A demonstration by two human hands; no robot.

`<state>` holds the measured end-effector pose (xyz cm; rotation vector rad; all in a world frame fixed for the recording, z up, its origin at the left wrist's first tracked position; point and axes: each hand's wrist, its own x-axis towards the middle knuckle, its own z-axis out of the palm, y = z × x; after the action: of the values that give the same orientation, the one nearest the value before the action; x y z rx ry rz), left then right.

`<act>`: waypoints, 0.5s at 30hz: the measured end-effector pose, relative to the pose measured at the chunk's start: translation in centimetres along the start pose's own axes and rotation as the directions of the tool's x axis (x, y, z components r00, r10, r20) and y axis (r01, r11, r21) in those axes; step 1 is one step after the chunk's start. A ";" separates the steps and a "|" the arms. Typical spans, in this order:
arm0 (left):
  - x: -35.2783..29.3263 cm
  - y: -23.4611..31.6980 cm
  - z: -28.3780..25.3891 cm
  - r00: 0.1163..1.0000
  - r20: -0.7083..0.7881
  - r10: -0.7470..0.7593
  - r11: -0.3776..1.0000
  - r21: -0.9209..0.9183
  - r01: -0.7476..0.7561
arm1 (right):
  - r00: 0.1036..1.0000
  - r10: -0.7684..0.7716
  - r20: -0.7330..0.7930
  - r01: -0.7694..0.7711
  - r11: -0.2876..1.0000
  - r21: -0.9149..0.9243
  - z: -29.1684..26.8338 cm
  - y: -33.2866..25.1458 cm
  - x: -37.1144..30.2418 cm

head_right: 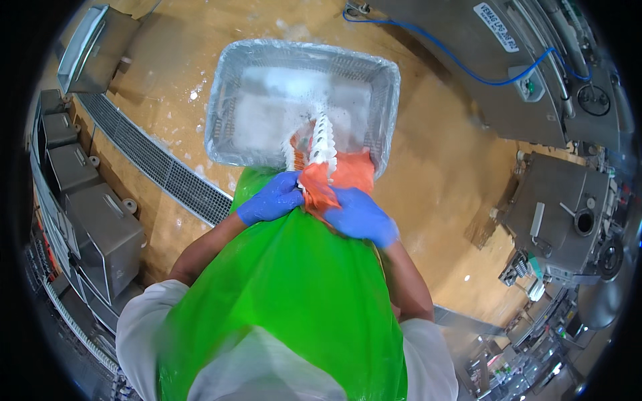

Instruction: The person scrubs a white plastic component with a red sponge over a soapy water bin, repeatedly rinsing and wiping the object. The person holds the item with gloved hands and rotates it to clean multiple sides.

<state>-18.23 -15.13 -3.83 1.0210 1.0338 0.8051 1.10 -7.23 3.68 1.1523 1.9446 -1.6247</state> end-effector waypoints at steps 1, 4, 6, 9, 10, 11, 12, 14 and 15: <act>0.0 0.7 0.2 0.999 0.009 -0.038 0.998 -0.042 0.038 | 0.997 -0.077 -0.025 0.079 0.996 0.052 0.0 0.8 -0.3; 0.7 -0.6 0.2 0.991 0.023 0.129 0.979 0.157 -0.131 | 0.991 -0.133 -0.018 0.134 0.974 0.185 0.8 2.2 -0.1; 0.3 -0.8 0.2 0.990 -0.003 0.142 0.987 0.080 -0.141 | 0.992 0.020 0.124 -0.046 0.977 0.210 0.1 0.3 1.8; -0.2 -0.1 0.3 0.992 -0.024 0.121 0.992 0.039 -0.120 | 0.999 -0.004 0.053 -0.001 0.996 0.089 0.0 0.1 -0.1; 0.0 0.0 0.7 0.993 -0.036 0.116 0.993 0.025 -0.115 | 0.998 -0.061 0.017 0.058 0.989 0.133 0.3 1.2 -0.6; 0.2 -0.1 0.6 0.990 -0.059 0.127 0.988 0.098 -0.121 | 0.993 -0.117 -0.022 0.119 0.977 0.175 0.8 3.0 -0.8; 0.5 -0.6 0.6 0.988 -0.068 0.136 0.978 0.169 -0.123 | 0.993 -0.117 -0.032 0.121 0.974 0.194 1.0 3.3 -0.8; 0.2 -1.0 1.2 0.984 -0.082 0.157 0.971 0.193 -0.139 | 0.997 -0.077 -0.004 0.077 0.976 0.204 0.5 1.5 0.5; 0.3 -0.6 1.3 0.978 -0.096 0.187 0.973 0.157 -0.171 | 0.999 -0.047 0.026 0.041 0.981 0.189 0.0 0.1 1.4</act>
<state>-16.89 -15.45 -4.31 1.2214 1.1194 0.9512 0.32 -6.74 2.64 1.1524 1.8414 -1.8723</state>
